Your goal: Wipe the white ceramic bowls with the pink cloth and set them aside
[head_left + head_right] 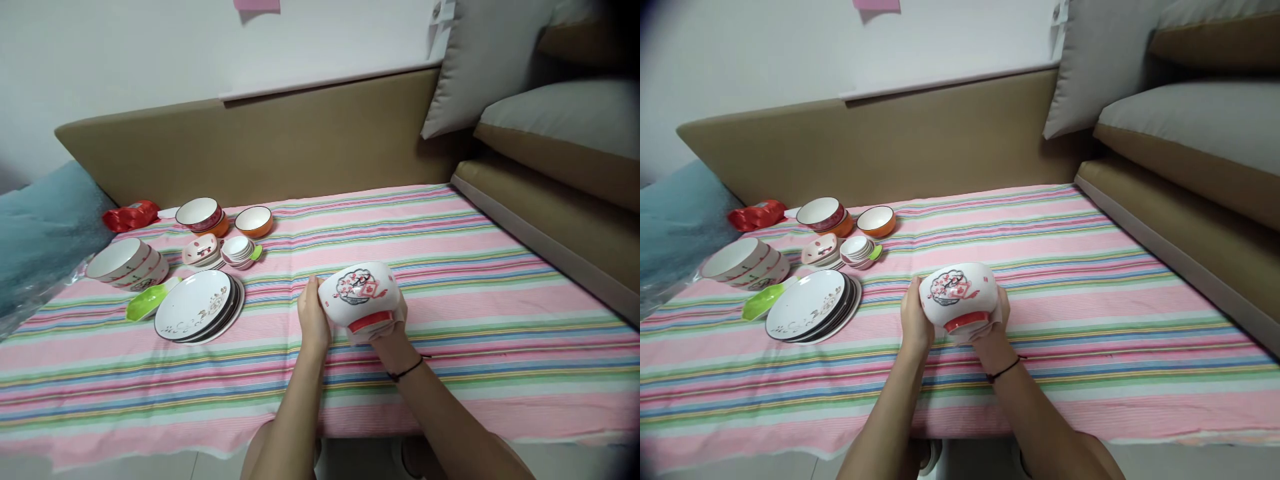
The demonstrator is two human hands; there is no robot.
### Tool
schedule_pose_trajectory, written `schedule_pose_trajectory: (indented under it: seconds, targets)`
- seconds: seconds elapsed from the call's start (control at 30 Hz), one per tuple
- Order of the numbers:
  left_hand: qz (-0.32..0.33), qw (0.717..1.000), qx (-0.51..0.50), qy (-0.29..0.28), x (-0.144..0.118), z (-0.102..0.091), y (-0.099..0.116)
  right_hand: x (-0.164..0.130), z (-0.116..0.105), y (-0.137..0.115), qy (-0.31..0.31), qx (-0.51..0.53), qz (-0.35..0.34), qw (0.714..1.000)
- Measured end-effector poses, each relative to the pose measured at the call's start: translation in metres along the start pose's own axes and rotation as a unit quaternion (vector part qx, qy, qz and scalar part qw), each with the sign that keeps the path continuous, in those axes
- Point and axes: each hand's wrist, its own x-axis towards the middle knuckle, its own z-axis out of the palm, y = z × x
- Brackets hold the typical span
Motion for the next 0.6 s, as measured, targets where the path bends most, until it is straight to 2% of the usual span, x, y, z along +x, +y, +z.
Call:
schedule_pose_trajectory:
  seconds: [0.07, 0.1, 0.17, 0.2, 0.23, 0.27, 0.33, 0.4, 0.43, 0.47, 0.5, 0.53, 0.6]
  targets:
    - [0.087, 0.991, 0.081, -0.059, 0.004, -0.001, 0.005, 0.004, -0.001, -0.013, 0.019, 0.004, 0.057, 0.998]
    - [0.106, 0.985, 0.112, -0.077, 0.007, -0.002, 0.007, 0.005, -0.001, -0.017, 0.034, -0.015, 0.066, 0.997]
    - [0.105, 0.977, 0.174, -0.068, 0.01, -0.002, 0.006, 0.006, -0.003, -0.021, 0.05, -0.117, 0.007, 0.992]
    - [0.094, 0.973, 0.207, -0.046, 0.011, -0.003, 0.004, 0.005, -0.004, -0.02, 0.045, -0.192, -0.046, 0.979]
    - [0.085, 0.967, 0.238, -0.022, 0.011, -0.002, 0.0, 0.003, -0.004, -0.019, 0.031, -0.272, -0.113, 0.955]
    - [0.082, 0.961, 0.265, 0.0, 0.01, -0.002, -0.004, 0.0, -0.003, -0.016, 0.006, -0.355, -0.188, 0.916]
    - [0.088, 0.949, 0.302, 0.026, 0.008, -0.001, -0.012, -0.007, 0.0, -0.011, -0.064, -0.506, -0.32, 0.799]
    - [0.091, 0.945, 0.312, 0.038, 0.005, 0.001, -0.017, -0.012, 0.004, -0.007, -0.113, -0.598, -0.405, 0.683]
    - [0.087, 0.948, 0.302, 0.042, 0.005, 0.002, -0.017, -0.013, 0.007, -0.007, -0.124, -0.617, -0.428, 0.649]
    - [0.08, 0.955, 0.28, 0.049, 0.004, 0.003, -0.017, -0.011, 0.008, -0.009, -0.127, -0.619, -0.437, 0.641]
    - [0.072, 0.964, 0.25, 0.056, 0.005, 0.004, -0.016, -0.009, 0.009, -0.011, -0.126, -0.603, -0.434, 0.657]
    - [0.064, 0.973, 0.212, 0.062, 0.006, 0.004, -0.013, -0.004, 0.01, -0.014, -0.12, -0.571, -0.421, 0.695]
    - [0.046, 0.989, 0.124, 0.069, 0.009, 0.003, -0.009, 0.006, 0.008, -0.019, -0.095, -0.459, -0.358, 0.808]
